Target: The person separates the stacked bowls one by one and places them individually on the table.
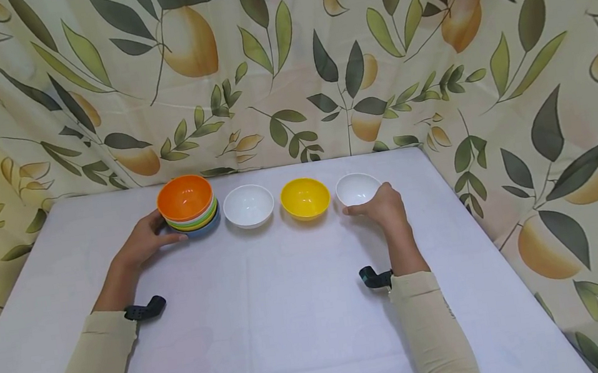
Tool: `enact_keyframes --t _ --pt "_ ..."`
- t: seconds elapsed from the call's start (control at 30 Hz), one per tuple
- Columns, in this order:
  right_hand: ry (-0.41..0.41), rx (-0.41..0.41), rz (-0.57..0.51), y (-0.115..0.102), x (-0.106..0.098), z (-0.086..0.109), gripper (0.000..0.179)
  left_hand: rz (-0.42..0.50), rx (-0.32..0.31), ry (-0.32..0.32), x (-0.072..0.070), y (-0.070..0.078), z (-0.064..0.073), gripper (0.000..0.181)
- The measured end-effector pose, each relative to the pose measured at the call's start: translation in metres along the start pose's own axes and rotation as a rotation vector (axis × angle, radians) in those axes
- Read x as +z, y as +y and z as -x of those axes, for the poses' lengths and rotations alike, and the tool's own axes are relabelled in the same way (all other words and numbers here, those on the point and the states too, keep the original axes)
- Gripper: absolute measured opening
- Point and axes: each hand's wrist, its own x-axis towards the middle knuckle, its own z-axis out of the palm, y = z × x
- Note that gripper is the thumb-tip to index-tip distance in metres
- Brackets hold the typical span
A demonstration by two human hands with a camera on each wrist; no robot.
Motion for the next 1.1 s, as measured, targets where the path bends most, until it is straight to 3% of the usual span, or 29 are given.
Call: enact_keyframes --t 0.27,0.5,0.8,1.1 --pt "-0.009 -0.019 0.014 0.0 -0.002 0.0 0.113 0.0 0.0 0.0 -0.001 -0.002 0.001 0.105" --pt "0.025 -0.022 0.005 -0.006 -0.006 0.002 0.127 -0.006 0.022 0.003 -0.001 -0.003 0.002 0.102" --pt "0.125 -0.134 -0.045 -0.022 0.0 0.014 0.123 -0.019 0.019 0.005 -0.002 -0.002 0.0 0.102" --pt "0.129 -0.229 -0.051 -0.04 0.012 0.026 0.121 -0.027 0.019 0.005 -0.002 -0.006 -0.002 0.104"
